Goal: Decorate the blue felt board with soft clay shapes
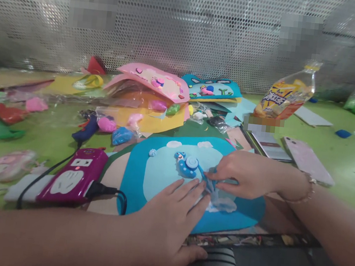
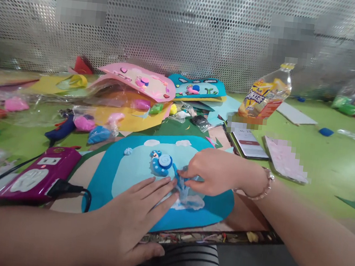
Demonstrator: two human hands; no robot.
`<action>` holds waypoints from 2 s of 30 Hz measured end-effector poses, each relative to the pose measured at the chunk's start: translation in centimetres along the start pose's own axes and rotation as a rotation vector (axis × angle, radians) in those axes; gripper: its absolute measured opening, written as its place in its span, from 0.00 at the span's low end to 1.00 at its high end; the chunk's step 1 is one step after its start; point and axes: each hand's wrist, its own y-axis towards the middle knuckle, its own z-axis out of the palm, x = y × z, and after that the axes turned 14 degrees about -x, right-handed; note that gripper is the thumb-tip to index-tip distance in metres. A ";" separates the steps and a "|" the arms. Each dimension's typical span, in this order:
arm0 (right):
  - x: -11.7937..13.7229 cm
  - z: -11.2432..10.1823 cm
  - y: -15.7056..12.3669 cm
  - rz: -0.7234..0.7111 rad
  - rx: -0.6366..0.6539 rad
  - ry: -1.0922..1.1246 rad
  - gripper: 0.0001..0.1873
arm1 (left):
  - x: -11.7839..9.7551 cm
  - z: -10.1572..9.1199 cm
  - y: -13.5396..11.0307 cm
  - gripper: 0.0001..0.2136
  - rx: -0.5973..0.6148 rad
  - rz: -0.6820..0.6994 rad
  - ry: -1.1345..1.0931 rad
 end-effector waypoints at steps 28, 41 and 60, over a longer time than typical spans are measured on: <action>-0.5 0.6 0.3 -0.119 -0.092 0.059 0.15 | 0.0 0.0 0.0 0.34 0.033 -0.005 0.026; -2.2 1.5 0.4 -0.155 -0.384 0.123 0.15 | -0.4 -1.0 0.2 0.33 -0.057 -0.004 0.116; -2.2 2.0 0.4 -0.070 -0.356 0.101 0.16 | -1.4 -1.8 -0.3 0.28 -0.168 0.069 0.150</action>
